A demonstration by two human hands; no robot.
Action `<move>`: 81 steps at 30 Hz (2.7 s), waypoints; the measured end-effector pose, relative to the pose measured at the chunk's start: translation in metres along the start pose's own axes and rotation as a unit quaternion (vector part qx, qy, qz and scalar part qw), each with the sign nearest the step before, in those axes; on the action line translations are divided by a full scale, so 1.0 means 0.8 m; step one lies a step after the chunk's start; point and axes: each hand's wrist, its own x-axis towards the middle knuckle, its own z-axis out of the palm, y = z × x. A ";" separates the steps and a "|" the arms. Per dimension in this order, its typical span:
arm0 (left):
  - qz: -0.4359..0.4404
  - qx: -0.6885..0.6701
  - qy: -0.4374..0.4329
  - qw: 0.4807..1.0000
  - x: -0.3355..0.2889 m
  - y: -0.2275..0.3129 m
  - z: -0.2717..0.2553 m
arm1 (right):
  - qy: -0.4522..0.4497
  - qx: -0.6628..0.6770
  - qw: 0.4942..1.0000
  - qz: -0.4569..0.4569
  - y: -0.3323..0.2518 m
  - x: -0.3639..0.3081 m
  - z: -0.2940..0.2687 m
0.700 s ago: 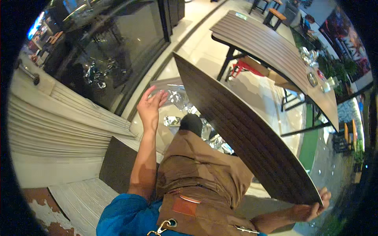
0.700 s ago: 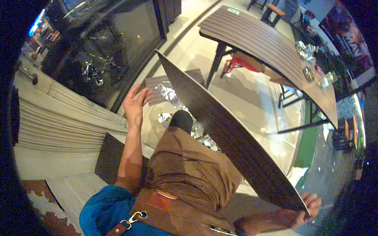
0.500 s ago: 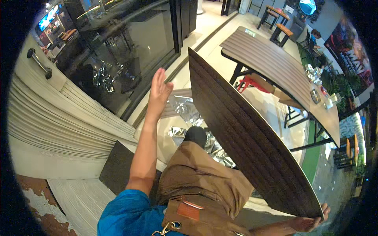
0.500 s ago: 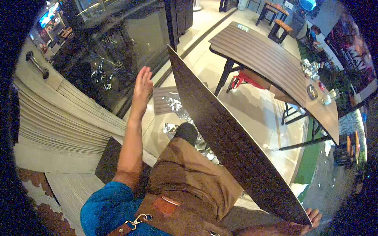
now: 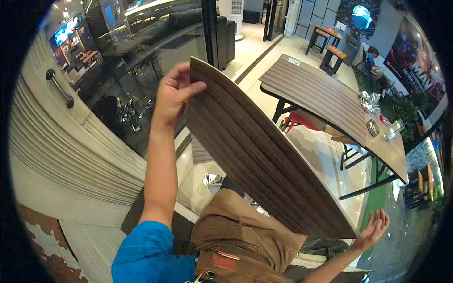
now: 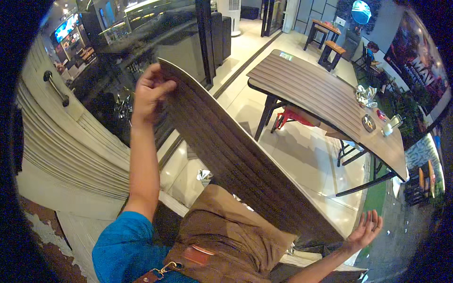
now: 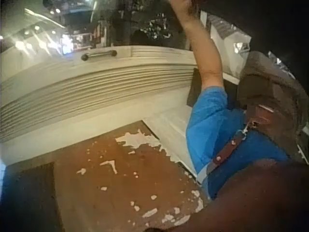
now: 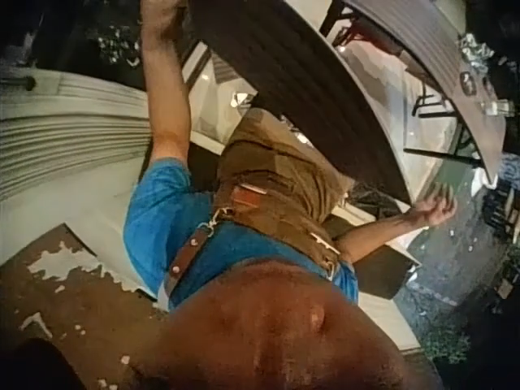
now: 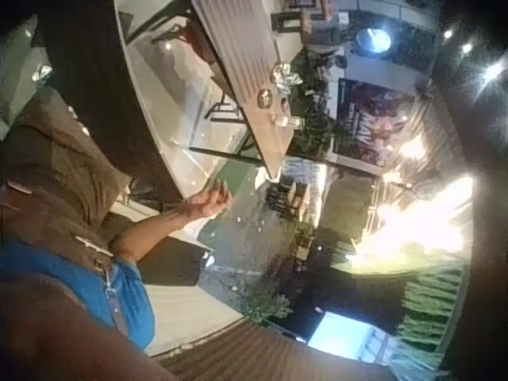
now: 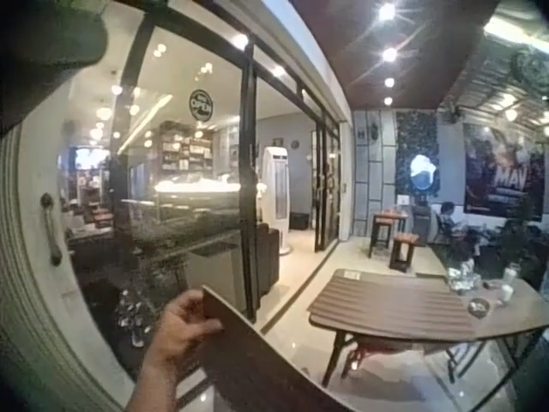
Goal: Installing wood-textured decorative wall panels using adhesive backing.
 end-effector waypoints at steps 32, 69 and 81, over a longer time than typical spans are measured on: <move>0.194 0.249 -0.174 0.933 -0.193 -0.019 0.237 | -0.296 -0.030 0.953 -0.049 -0.056 -0.157 0.246; -0.056 0.203 -0.181 0.961 -0.236 0.052 0.210 | -0.378 0.061 0.920 -0.087 -0.042 -0.181 0.254; -0.046 0.195 -0.189 0.961 -0.232 0.054 0.206 | -0.354 0.059 0.928 -0.102 -0.043 -0.186 0.263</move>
